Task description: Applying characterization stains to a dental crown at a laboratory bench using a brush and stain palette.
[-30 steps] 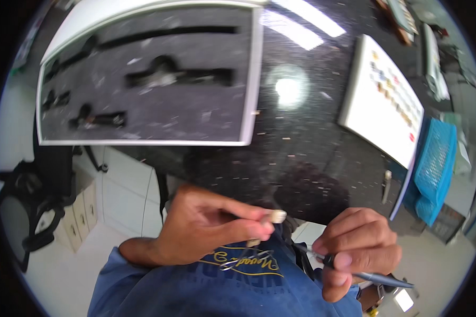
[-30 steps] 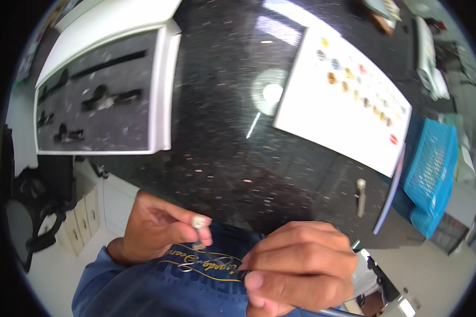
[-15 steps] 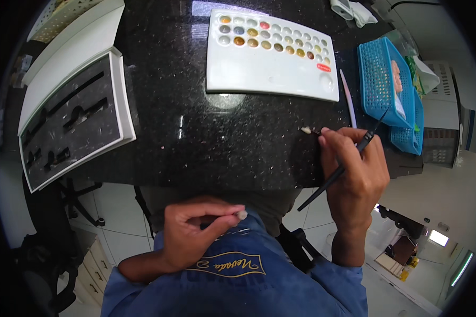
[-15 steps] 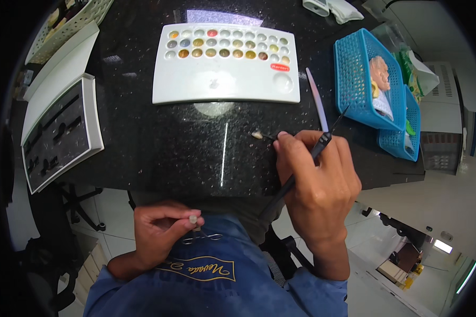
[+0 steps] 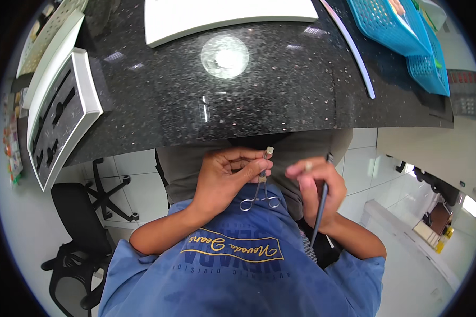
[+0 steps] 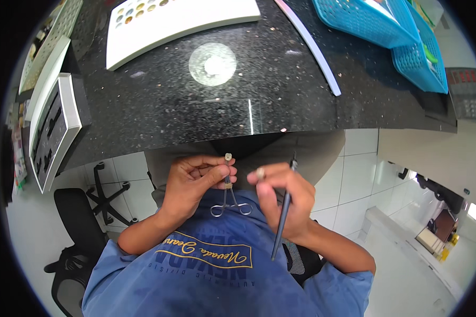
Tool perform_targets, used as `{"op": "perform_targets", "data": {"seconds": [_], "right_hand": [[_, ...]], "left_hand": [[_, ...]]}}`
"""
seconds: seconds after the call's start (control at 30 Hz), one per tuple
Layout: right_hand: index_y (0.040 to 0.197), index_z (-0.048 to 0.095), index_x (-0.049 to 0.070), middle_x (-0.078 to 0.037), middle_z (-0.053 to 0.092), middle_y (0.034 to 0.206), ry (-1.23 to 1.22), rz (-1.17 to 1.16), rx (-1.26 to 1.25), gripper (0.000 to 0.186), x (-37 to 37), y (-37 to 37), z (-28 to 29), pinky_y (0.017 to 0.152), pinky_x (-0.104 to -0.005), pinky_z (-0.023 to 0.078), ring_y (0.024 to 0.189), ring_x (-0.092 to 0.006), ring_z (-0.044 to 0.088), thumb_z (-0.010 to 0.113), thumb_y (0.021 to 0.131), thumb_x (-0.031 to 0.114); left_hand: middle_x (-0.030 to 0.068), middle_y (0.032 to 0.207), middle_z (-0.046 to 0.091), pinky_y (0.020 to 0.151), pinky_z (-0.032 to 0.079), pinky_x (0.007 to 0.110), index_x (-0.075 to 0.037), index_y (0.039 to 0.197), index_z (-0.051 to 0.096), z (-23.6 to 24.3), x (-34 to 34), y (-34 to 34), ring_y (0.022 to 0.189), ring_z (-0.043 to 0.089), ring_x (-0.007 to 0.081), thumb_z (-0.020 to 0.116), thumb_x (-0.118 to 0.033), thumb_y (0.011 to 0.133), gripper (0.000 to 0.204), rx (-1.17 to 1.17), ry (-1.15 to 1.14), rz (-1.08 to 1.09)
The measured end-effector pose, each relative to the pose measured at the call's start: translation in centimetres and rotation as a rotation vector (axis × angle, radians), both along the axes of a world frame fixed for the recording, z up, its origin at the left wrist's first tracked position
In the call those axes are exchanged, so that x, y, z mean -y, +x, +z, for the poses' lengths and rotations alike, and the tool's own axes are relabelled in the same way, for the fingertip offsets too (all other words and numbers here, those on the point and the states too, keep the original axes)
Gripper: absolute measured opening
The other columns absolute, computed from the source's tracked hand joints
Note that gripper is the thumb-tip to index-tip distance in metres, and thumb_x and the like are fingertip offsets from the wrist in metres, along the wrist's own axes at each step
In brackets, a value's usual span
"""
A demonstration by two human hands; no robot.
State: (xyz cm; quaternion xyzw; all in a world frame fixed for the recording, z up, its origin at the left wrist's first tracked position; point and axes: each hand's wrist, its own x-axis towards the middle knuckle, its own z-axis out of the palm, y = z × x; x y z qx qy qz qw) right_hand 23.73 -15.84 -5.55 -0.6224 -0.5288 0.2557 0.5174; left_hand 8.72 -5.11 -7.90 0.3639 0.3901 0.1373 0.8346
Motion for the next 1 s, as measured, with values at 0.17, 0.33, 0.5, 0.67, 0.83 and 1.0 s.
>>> {"op": "perform_targets", "data": {"seconds": [0.17,0.33,0.5,0.67,0.83,1.0], "right_hand": [[0.087,0.051,-0.005,-0.018,0.060,0.099,-0.327,-0.180,-0.683,0.005,-0.1,-0.1,-1.6,0.079,-0.0282,0.050,0.088,-0.0190,0.062,0.051,0.088,-0.001],[0.087,0.052,-0.006,-0.017,0.060,0.098,-0.235,-0.159,-0.809,0.005,0.2,0.6,-1.3,0.079,-0.0276,0.050,0.087,-0.0185,0.062,0.051,0.088,-0.001],[0.085,0.053,-0.006,-0.016,0.061,0.098,-0.262,-0.206,-0.783,0.004,0.6,0.6,-1.0,0.075,-0.0253,0.050,0.087,-0.0161,0.062,0.053,0.086,-0.001],[0.084,0.054,-0.005,-0.016,0.061,0.099,-0.262,-0.248,-0.717,0.003,1.1,1.1,-0.7,0.074,-0.0247,0.050,0.086,-0.0152,0.061,0.054,0.085,-0.002],[0.084,0.054,-0.005,-0.016,0.061,0.098,-0.249,-0.247,-0.681,0.002,1.1,1.4,-0.6,0.075,-0.0258,0.050,0.086,-0.0151,0.062,0.053,0.085,-0.003],[0.084,0.055,-0.003,-0.018,0.061,0.099,-0.217,-0.201,-0.529,0.004,1.1,1.4,-0.2,0.074,-0.0282,0.050,0.086,-0.0183,0.062,0.057,0.083,0.000]], "left_hand": [[0.0126,0.093,0.065,0.070,0.054,0.026,0.002,0.100,0.061,-0.6,0.2,1.5,0.082,0.065,0.0171,0.061,-0.009,0.085,0.019,-0.036,0.025,-0.046],[0.0150,0.096,0.065,0.071,0.054,0.027,0.003,0.099,0.061,0.0,0.3,2.9,0.084,0.065,0.0191,0.059,-0.006,0.085,0.016,-0.012,0.066,-0.080],[0.0151,0.095,0.065,0.071,0.054,0.028,0.003,0.099,0.061,0.2,0.4,3.3,0.084,0.065,0.0194,0.059,-0.005,0.085,0.016,0.006,0.068,-0.090],[0.0150,0.094,0.065,0.071,0.054,0.028,0.002,0.100,0.061,-0.1,0.9,4.0,0.084,0.065,0.0191,0.060,-0.005,0.084,0.017,-0.004,0.087,-0.114],[0.0151,0.093,0.065,0.071,0.054,0.028,0.003,0.100,0.061,0.1,0.7,4.6,0.083,0.065,0.0193,0.060,-0.006,0.084,0.018,0.002,0.072,-0.114],[0.0150,0.092,0.065,0.072,0.054,0.029,0.003,0.100,0.061,1.0,0.3,4.3,0.083,0.064,0.0191,0.060,-0.005,0.084,0.018,0.039,0.058,-0.109]]}}
